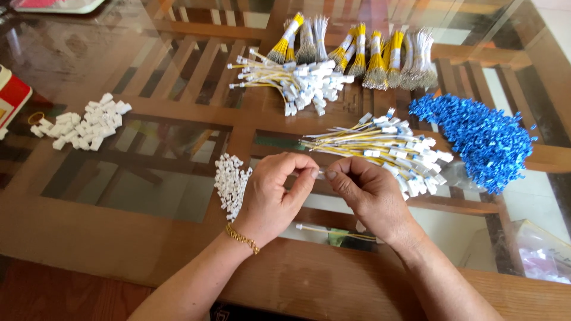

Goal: Assembling electronic wire cables by attaching plastic connector housings to pre-crimped wires.

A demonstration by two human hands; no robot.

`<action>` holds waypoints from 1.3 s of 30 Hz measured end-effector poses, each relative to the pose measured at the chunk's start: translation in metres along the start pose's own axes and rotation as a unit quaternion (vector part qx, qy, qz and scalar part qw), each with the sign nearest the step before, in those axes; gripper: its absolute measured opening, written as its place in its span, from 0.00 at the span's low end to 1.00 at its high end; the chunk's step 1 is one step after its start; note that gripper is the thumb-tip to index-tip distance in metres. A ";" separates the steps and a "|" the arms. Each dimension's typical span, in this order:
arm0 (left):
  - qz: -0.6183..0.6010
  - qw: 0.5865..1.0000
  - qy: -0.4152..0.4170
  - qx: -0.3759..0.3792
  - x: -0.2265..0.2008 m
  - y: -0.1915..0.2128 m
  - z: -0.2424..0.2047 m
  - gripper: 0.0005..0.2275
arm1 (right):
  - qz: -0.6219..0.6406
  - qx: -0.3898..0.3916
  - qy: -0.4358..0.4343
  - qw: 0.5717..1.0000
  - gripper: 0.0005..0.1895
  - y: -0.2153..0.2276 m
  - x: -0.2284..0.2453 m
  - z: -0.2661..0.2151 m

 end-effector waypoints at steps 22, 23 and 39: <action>0.388 0.893 0.098 0.207 0.102 0.041 -0.024 0.04 | -0.174 0.063 -0.072 0.980 0.09 -0.017 -0.025 0.026; 0.418 0.877 0.088 0.219 0.112 0.037 -0.032 0.04 | -0.179 0.064 -0.085 0.978 0.09 -0.015 -0.032 0.025; 0.438 0.866 0.085 0.225 0.137 0.022 -0.032 0.04 | -0.086 0.023 -0.063 0.994 0.07 -0.003 -0.019 0.019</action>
Point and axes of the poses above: each hand's wrist, its own z-axis towards the middle knuckle, its own y-axis out of the back of the hand, x = y × z, the point moved 9 cm from there along z, towards the middle knuckle, and after that the axes turned 5 degrees about -x, right-handed, at the moved point
